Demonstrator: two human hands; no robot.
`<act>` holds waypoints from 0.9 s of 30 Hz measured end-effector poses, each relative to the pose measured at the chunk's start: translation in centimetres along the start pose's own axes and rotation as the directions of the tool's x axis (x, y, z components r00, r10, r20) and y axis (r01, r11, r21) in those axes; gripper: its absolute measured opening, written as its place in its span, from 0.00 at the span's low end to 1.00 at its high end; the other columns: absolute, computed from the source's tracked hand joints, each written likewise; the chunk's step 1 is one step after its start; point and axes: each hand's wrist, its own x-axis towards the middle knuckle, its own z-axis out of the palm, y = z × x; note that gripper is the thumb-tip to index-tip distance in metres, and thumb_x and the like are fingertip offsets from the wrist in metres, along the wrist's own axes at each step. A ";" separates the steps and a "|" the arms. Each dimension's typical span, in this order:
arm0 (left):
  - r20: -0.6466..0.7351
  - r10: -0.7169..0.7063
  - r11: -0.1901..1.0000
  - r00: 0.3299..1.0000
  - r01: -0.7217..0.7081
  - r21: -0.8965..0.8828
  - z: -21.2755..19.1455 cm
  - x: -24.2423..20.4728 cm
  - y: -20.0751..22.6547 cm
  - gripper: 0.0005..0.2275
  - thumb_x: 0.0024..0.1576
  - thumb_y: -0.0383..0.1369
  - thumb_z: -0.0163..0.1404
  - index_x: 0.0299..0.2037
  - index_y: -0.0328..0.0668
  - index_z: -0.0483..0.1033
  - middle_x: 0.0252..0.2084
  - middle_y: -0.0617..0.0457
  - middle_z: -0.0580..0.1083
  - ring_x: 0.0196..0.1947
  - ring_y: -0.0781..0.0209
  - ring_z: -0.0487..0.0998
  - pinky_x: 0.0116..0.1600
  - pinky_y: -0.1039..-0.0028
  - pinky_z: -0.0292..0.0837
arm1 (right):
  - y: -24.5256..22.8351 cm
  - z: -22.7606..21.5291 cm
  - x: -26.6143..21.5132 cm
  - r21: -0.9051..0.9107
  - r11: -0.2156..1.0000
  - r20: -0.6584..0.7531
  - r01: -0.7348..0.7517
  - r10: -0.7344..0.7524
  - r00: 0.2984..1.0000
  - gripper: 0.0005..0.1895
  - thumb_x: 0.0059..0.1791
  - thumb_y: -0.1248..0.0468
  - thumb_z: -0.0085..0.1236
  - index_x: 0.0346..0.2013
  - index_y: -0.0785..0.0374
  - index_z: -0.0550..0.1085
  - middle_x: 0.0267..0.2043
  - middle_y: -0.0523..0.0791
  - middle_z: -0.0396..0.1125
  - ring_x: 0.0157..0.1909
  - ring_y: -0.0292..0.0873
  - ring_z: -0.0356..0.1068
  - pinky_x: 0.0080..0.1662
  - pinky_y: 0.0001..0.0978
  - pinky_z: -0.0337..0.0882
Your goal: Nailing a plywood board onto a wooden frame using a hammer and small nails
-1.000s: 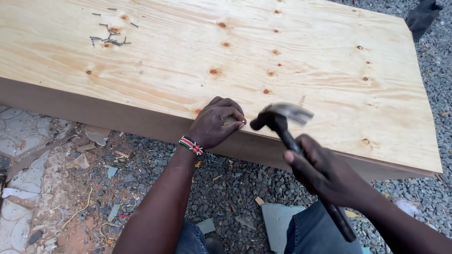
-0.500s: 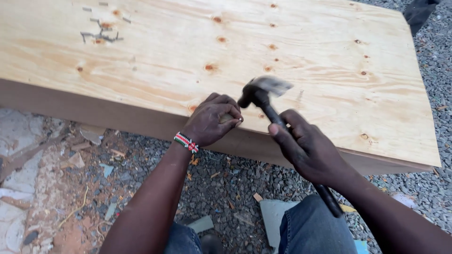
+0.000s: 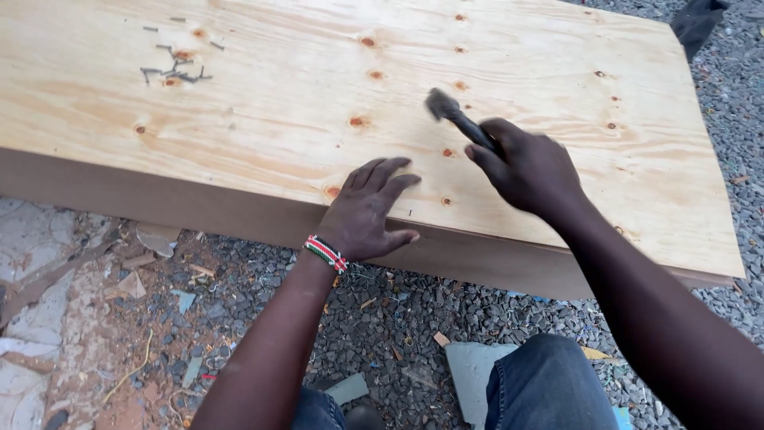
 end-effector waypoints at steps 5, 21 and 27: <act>0.038 -0.066 0.953 0.997 0.052 0.297 2.2 0.6 0.0 0.54 0.62 0.71 0.61 0.91 0.46 0.57 0.93 0.32 0.51 0.93 0.34 0.47 0.93 0.47 0.38 | 2.7 3.9 7.7 -0.187 0.974 -0.043 0.132 -0.142 0.989 0.23 0.67 0.46 0.56 0.73 0.50 0.79 0.49 0.57 0.81 0.57 0.70 0.82 0.57 0.69 0.78; -0.236 0.228 0.937 0.945 -0.147 0.316 2.7 0.8 -3.3 0.49 0.61 0.78 0.51 0.81 0.46 0.75 0.87 0.41 0.68 0.86 0.43 0.67 0.84 0.49 0.64 | 38.5 -2.5 -1.6 -0.037 0.704 -0.324 -0.709 0.663 0.675 0.60 0.70 0.25 0.46 0.85 0.86 0.65 0.81 0.81 0.59 0.79 0.87 0.59 0.72 0.76 0.58; -0.205 0.290 0.921 0.935 -0.215 0.324 1.8 0.2 -3.1 0.43 0.68 0.71 0.52 0.82 0.45 0.73 0.87 0.37 0.69 0.87 0.40 0.68 0.86 0.49 0.62 | 48.4 2.3 -2.2 -0.086 0.840 -0.561 -0.535 0.403 0.723 0.42 0.86 0.33 0.62 0.62 0.77 0.74 0.54 0.64 0.74 0.52 0.76 0.77 0.48 0.67 0.71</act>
